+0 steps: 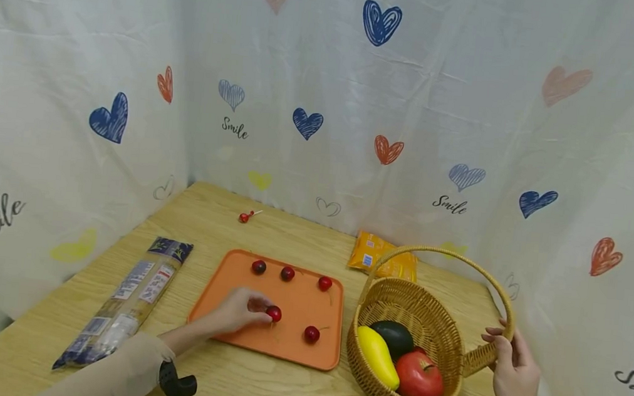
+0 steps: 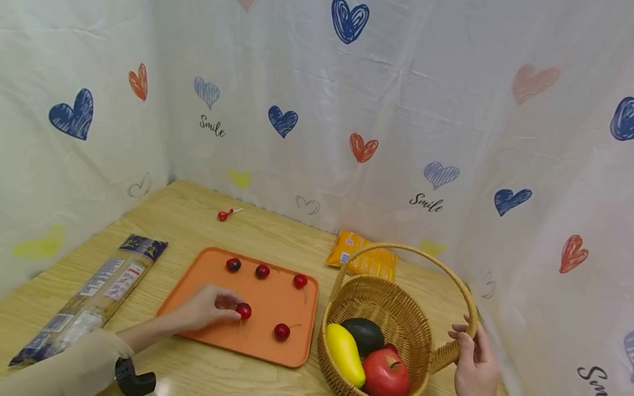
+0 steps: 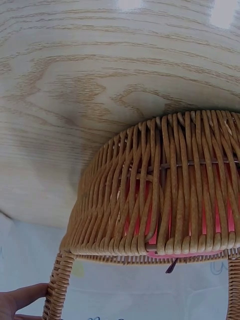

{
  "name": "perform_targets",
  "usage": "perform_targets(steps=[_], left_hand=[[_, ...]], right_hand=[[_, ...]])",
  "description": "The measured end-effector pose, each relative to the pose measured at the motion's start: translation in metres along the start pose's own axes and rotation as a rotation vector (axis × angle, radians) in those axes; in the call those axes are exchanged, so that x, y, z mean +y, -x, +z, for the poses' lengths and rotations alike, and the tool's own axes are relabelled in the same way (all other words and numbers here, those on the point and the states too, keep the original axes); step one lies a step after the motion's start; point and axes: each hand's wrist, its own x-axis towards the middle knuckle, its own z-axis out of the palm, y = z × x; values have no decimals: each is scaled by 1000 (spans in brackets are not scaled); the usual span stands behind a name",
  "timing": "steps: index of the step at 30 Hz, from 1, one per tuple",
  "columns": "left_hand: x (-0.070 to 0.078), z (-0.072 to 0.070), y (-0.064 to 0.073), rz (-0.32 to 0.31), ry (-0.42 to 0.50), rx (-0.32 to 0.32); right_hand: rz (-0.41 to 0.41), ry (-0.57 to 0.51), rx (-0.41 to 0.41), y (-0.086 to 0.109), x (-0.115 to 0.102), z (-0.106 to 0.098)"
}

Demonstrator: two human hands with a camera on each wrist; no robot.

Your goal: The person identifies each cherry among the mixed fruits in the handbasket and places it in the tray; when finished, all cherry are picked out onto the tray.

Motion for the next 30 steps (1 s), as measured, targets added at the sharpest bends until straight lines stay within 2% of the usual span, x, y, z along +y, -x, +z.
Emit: perform_targets(steps=[9, 12, 15, 18, 20, 24, 30], left_hand=[[-6, 1, 1, 47, 15, -22], [-4, 0, 0, 28, 15, -11], [4, 1, -5, -15, 29, 35], [21, 7, -17, -14, 67, 67], [36, 16, -26, 19, 108, 51], [70, 40, -45, 110, 202, -41], [110, 76, -65, 173, 267, -155]], right_hand=[[1, -18, -4, 3, 0, -1], [-4, -13, -14, 3, 0, -1], [-15, -12, -26, 2, -1, 0], [-21, -6, -31, 4, 0, -1], [-26, 3, -35, 4, 0, -1], [-46, 18, -42, 4, -1, 0], [-71, -3, -49, 4, 1, 3]])
